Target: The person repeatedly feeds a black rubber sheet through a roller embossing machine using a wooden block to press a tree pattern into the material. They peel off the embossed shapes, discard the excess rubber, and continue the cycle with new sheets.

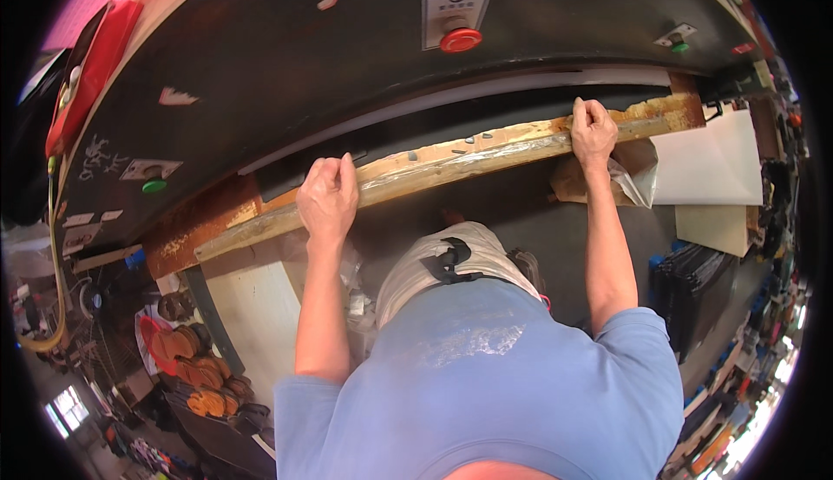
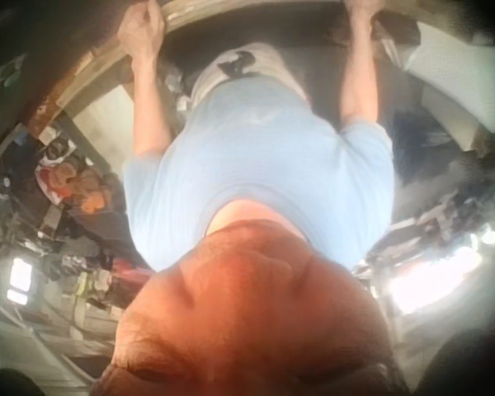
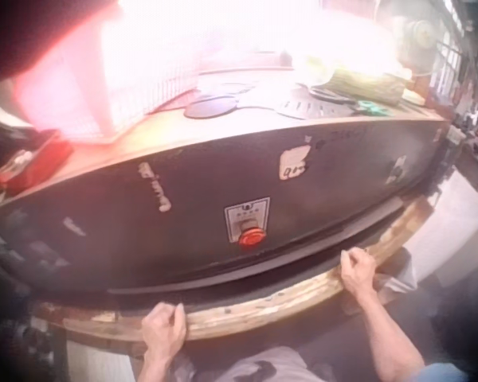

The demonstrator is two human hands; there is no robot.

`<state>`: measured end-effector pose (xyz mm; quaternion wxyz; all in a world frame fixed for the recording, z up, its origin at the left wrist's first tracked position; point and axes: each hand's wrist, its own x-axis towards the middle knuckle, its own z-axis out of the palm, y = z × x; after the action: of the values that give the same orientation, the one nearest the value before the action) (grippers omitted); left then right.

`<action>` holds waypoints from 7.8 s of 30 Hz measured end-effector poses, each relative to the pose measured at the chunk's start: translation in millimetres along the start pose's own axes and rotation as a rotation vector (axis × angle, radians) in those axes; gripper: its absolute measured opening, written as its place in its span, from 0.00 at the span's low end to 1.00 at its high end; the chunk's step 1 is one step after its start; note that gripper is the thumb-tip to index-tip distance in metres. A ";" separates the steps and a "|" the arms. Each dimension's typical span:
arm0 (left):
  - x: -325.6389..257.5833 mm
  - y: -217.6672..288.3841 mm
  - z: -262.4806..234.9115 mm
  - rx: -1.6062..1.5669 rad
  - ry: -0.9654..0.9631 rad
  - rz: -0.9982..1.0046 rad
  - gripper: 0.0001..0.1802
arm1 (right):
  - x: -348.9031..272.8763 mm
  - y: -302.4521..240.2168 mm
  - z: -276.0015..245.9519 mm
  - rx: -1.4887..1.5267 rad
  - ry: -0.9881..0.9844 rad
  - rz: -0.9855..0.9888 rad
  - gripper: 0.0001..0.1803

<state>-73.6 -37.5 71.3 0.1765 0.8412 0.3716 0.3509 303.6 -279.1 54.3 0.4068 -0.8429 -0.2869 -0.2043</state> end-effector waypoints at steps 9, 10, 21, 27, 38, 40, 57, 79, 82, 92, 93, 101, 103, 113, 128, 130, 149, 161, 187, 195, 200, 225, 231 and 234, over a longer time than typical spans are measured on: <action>-1.5 0.6 -1.3 0.013 -0.044 0.029 0.15 | -0.1 12.2 4.5 0.050 -0.050 -0.069 0.19; -1.3 0.2 -0.6 0.013 -0.041 0.041 0.15 | 0.0 13.6 6.5 0.048 -0.069 -0.043 0.19; -38.0 -8.1 -14.4 -0.076 -0.129 -0.010 0.12 | -42.6 -82.8 20.1 0.362 -0.194 0.353 0.15; -39.4 -30.3 -57.8 -0.248 0.087 -0.123 0.07 | -98.7 -232.3 89.9 0.482 -0.642 -0.453 0.38; -65.9 -69.3 -44.2 0.023 0.021 0.000 0.26 | -141.7 -275.7 125.2 0.552 -0.756 -0.417 0.46; -65.1 -70.7 -43.2 0.042 -0.009 0.005 0.27 | -106.1 -264.5 116.4 0.817 -1.008 -0.080 0.45; -49.4 -62.4 -46.6 -0.045 0.079 0.002 0.20 | -98.5 -211.9 80.7 0.323 -0.753 -0.524 0.46; -135.1 -8.3 -33.3 -0.155 -0.045 0.083 0.07 | 145.6 -12.6 -71.9 0.757 0.420 0.077 0.16; -131.8 -6.5 -32.2 -0.104 -0.039 0.071 0.10 | 116.5 4.4 -83.2 0.440 0.213 0.063 0.16; -125.1 0.0 -33.6 -0.077 0.015 0.044 0.13 | -103.9 -27.1 -56.5 -0.079 -0.145 -0.309 0.15; -124.5 0.8 -34.6 -0.082 0.009 0.030 0.14 | -108.4 -28.1 -51.5 -0.009 -0.106 -0.188 0.13; -132.2 4.0 -33.1 0.004 0.012 0.097 0.15 | -108.9 -21.3 -45.8 -0.001 -0.135 -0.187 0.15; -136.8 5.0 -31.0 0.005 0.034 0.107 0.15 | -110.6 -18.6 -44.3 0.019 -0.146 -0.173 0.15; -148.0 -7.4 -49.1 -0.049 -0.124 -0.011 0.16 | -123.8 -65.7 -37.8 0.364 -0.217 0.397 0.19; -80.1 -131.3 -26.0 0.135 -0.025 0.066 0.18 | -187.5 -246.6 135.3 0.469 -0.780 -0.415 0.47; -75.6 -138.1 -27.5 0.154 -0.042 0.051 0.18 | -156.9 -234.7 135.1 0.692 -0.927 -0.198 0.49; -86.0 -53.7 -49.9 -0.156 -0.034 0.041 0.16 | -106.4 -141.5 70.5 0.335 -0.593 -0.593 0.42; -156.2 -12.3 -27.5 -0.254 -0.195 0.105 0.06 | -62.3 -107.3 33.7 0.477 -0.283 -0.209 0.18; -148.0 -8.9 -21.5 0.003 -0.060 0.106 0.15 | -130.3 17.8 -44.4 -0.051 0.011 -0.069 0.15; -166.7 -2.1 -16.7 0.077 -0.013 0.147 0.14 | -138.9 20.7 -42.5 -0.010 0.022 -0.181 0.15; -180.3 -4.1 -15.0 0.058 0.022 0.157 0.15 | -141.5 20.8 -52.2 0.164 -0.080 -0.065 0.15; -166.1 -26.0 0.2 0.119 -0.162 0.210 0.23 | -162.9 -117.2 -5.7 1.077 -1.037 0.286 0.48; -150.4 -30.4 0.7 0.128 -0.153 0.153 0.23 | -153.4 -76.2 -12.0 0.273 -0.593 -0.385 0.48; -151.7 -25.1 2.0 0.133 -0.156 0.158 0.23 | -159.5 -63.2 -11.1 0.251 -0.593 -0.486 0.46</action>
<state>-157.2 -134.6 -13.8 0.1203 0.9025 0.3117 0.2719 141.3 -306.7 4.6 0.3461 -0.7166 -0.6055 -0.0058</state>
